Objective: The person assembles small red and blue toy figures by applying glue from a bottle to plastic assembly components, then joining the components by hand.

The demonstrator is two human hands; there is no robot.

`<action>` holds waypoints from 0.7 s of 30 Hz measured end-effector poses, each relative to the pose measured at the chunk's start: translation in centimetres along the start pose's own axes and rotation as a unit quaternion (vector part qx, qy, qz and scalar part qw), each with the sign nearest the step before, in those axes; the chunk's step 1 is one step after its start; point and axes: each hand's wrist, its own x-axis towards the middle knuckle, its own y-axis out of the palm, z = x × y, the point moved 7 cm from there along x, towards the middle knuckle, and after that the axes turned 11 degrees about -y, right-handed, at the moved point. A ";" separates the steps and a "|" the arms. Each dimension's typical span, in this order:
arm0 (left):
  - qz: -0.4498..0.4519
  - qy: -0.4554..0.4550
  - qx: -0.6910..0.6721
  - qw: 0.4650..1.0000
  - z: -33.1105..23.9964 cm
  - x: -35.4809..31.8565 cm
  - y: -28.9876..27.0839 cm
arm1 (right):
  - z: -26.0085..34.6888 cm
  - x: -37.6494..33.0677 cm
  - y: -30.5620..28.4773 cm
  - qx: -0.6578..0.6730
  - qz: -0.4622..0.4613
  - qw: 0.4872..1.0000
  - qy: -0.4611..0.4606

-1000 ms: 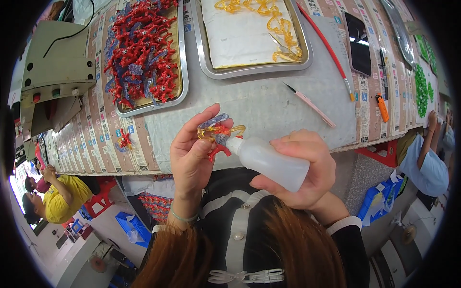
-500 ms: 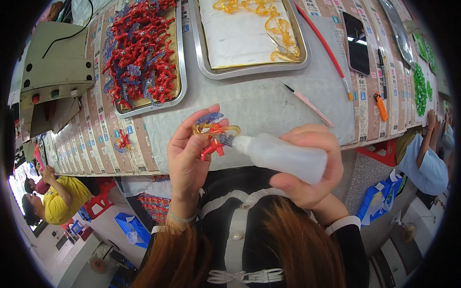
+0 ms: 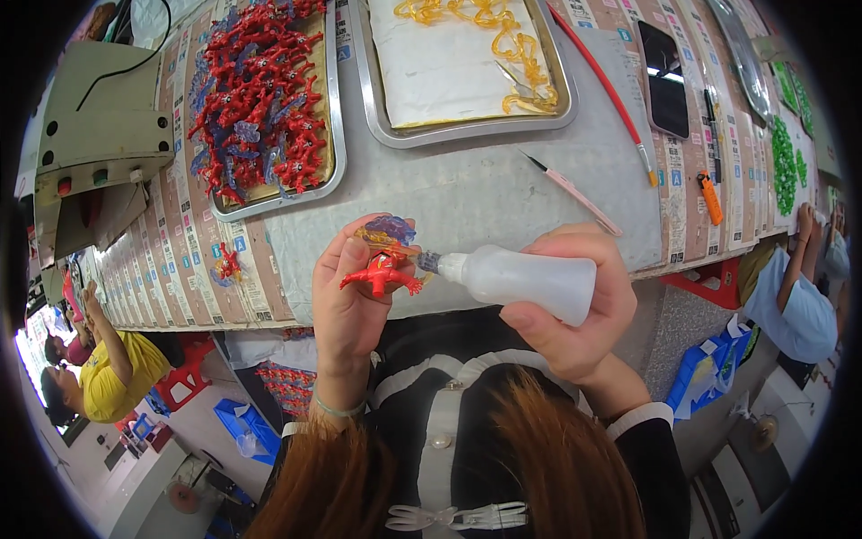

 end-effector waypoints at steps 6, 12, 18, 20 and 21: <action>0.006 0.001 -0.001 1.000 -0.2 -0.1 0.0 | 0.1 0.0 0.1 -0.028 0.025 0.999 -0.016; 0.006 -0.001 -0.008 1.000 0.0 -0.1 0.0 | 0.5 -0.1 0.1 -0.041 0.028 0.998 -0.023; 0.007 -0.004 0.001 1.000 -0.1 -0.1 0.0 | 0.5 0.0 0.3 -0.039 0.039 0.998 -0.013; 0.000 -0.001 -0.004 1.000 -0.2 -0.2 0.0 | 0.3 -0.1 -0.1 -0.019 0.019 1.000 -0.014; -0.003 0.001 -0.010 1.000 -0.2 -0.1 0.0 | 0.2 -0.1 -0.4 -0.003 -0.003 1.000 -0.015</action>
